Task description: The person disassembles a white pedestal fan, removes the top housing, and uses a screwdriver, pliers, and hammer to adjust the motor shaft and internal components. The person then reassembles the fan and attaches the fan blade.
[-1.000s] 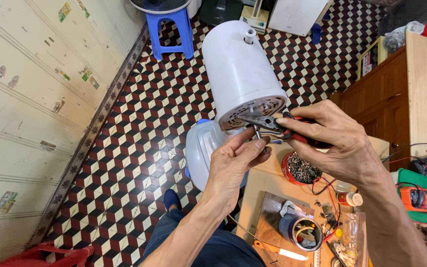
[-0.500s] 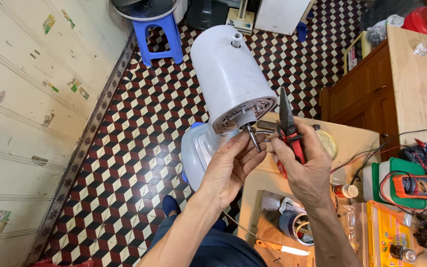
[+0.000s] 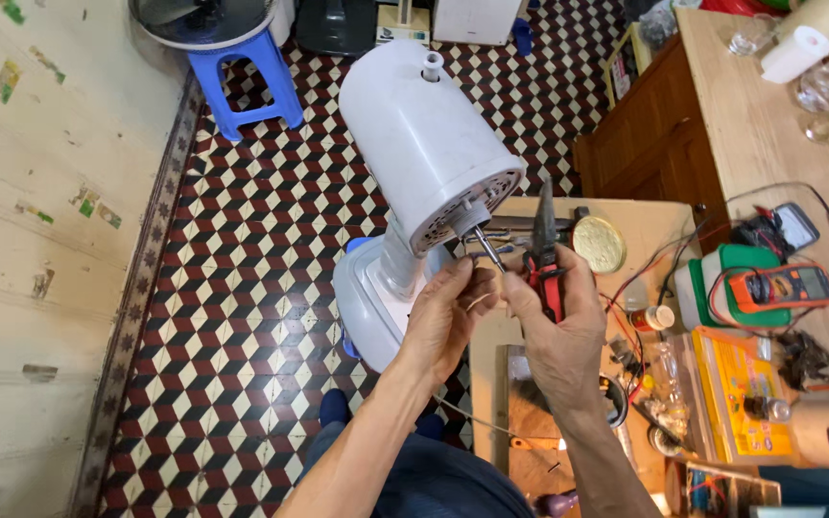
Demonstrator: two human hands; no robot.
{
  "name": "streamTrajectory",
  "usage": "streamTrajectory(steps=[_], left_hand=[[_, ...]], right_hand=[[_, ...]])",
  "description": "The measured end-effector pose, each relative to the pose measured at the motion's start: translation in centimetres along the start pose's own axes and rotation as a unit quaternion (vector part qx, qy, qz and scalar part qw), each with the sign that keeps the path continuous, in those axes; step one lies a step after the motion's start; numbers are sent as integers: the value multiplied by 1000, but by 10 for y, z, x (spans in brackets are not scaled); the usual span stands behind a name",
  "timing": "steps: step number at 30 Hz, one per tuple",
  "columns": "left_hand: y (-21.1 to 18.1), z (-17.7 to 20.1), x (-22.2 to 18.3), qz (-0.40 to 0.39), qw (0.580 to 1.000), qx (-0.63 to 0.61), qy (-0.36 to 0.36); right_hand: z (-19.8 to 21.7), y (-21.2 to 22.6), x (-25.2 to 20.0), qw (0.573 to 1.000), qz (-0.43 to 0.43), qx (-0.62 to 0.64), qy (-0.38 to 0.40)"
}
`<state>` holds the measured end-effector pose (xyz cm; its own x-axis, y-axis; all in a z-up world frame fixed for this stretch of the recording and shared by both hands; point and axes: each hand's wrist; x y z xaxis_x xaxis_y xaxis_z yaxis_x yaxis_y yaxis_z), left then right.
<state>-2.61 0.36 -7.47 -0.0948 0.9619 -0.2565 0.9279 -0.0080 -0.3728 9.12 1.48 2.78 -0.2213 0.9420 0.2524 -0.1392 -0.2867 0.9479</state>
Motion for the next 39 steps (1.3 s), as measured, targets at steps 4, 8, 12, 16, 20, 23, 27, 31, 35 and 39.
streamTrajectory(steps=[4,8,12,16,20,23,27,31,35,39], left_hand=[[21,43,-3,59,984,163,-45],[63,79,-5,149,935,321,-8],[102,110,-9,238,885,397,58],[136,130,-10,308,849,422,83],[171,127,-21,358,813,451,90],[194,114,-33,374,793,464,123],[222,90,-34,383,790,463,122],[244,83,-28,378,784,473,137],[262,82,-26,366,776,496,133],[257,96,-10,294,803,514,58]], right_hand=[[24,-12,-21,986,-7,73,-148],[69,-39,-73,949,-98,20,-298],[79,-67,-139,904,-228,5,-361],[56,-104,-207,823,-347,111,-436],[53,-142,-237,769,-379,179,-482],[67,-170,-235,761,-383,183,-491],[97,-199,-230,767,-385,206,-471],[124,-223,-232,792,-342,210,-460],[141,-233,-235,788,-327,233,-466],[161,-241,-242,745,-386,161,-519]])
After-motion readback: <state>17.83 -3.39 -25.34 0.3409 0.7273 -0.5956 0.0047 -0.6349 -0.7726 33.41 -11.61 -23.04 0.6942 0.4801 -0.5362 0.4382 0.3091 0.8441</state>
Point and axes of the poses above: each hand's wrist, its own x-axis towards the middle knuckle, its own z-axis out of the back of the hand, y = z × x, and after that the axes turned 1 degree about y, right-handed
